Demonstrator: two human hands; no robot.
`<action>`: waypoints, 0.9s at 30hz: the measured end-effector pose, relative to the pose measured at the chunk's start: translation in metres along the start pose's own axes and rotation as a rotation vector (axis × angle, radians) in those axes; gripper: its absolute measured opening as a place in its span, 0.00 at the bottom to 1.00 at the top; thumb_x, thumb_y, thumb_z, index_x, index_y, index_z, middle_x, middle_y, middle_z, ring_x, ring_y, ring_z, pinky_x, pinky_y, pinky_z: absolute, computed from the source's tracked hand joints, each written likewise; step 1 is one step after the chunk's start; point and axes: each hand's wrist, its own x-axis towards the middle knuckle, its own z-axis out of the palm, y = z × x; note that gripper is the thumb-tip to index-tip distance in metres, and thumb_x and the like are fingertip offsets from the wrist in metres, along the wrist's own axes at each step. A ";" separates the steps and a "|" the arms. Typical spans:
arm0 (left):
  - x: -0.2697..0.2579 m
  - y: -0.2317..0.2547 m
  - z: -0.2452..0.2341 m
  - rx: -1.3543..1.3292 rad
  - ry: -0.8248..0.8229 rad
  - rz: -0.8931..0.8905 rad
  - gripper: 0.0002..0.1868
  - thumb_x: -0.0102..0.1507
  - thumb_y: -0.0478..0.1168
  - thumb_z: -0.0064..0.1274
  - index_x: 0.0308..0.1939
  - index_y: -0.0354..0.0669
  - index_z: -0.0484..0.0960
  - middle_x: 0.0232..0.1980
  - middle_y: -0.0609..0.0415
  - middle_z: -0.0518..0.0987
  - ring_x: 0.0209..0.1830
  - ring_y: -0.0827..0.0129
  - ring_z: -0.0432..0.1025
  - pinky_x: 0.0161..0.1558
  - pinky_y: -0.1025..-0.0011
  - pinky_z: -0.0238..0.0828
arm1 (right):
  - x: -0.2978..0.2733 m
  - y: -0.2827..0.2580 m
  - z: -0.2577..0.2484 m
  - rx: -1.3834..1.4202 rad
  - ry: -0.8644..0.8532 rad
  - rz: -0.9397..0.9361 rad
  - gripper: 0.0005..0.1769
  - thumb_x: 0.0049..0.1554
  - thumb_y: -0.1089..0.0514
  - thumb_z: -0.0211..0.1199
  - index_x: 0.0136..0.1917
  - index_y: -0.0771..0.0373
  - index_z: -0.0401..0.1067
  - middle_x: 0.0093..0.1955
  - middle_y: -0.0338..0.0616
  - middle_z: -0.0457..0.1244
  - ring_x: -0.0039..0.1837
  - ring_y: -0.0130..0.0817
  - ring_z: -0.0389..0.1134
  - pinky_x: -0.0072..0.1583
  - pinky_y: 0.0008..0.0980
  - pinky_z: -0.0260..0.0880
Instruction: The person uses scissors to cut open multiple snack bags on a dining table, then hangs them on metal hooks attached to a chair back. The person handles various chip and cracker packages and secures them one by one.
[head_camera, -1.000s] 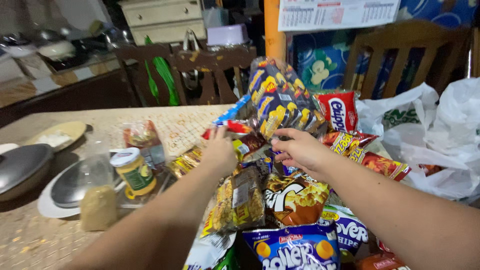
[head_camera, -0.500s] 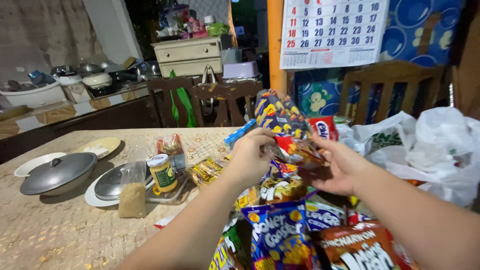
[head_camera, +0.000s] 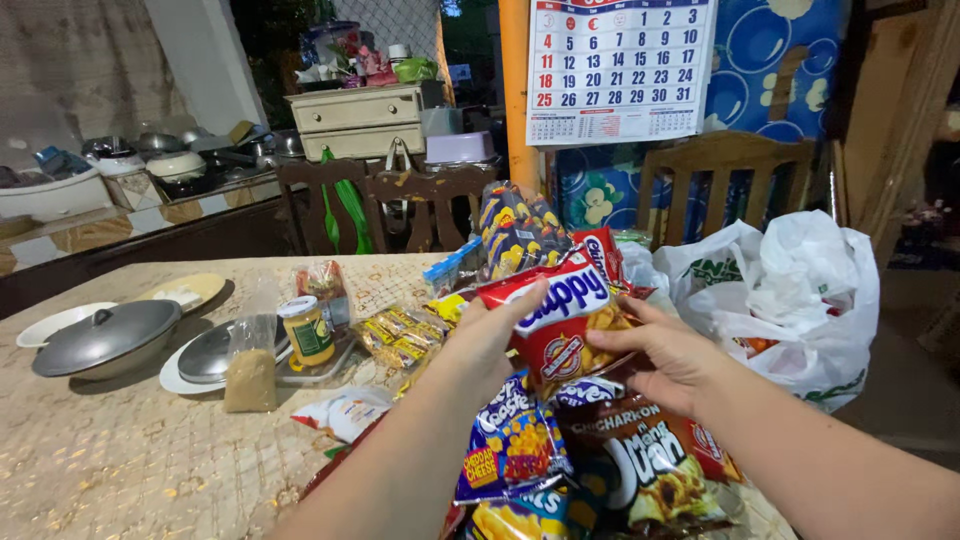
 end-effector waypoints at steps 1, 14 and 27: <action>-0.002 -0.002 0.001 0.019 -0.016 0.052 0.23 0.57 0.41 0.65 0.54 0.41 0.77 0.55 0.47 0.83 0.51 0.61 0.78 0.50 0.55 0.75 | -0.007 -0.004 0.002 -0.073 -0.012 0.049 0.37 0.47 0.66 0.69 0.69 0.51 0.67 0.58 0.42 0.69 0.56 0.41 0.73 0.58 0.54 0.73; -0.043 -0.003 0.014 0.185 -0.181 0.040 0.23 0.51 0.28 0.64 0.51 0.39 0.81 0.47 0.49 0.87 0.44 0.64 0.82 0.48 0.63 0.81 | -0.050 -0.045 0.008 -0.440 0.060 -0.079 0.15 0.51 0.55 0.71 0.52 0.57 0.78 0.49 0.38 0.70 0.50 0.28 0.70 0.51 0.35 0.68; -0.092 -0.007 0.026 0.133 -0.179 -0.129 0.20 0.51 0.32 0.63 0.48 0.41 0.83 0.41 0.48 0.87 0.37 0.62 0.83 0.42 0.59 0.82 | -0.070 -0.022 0.001 -0.760 0.067 -0.245 0.14 0.58 0.52 0.65 0.48 0.65 0.82 0.42 0.40 0.72 0.43 0.24 0.67 0.48 0.29 0.68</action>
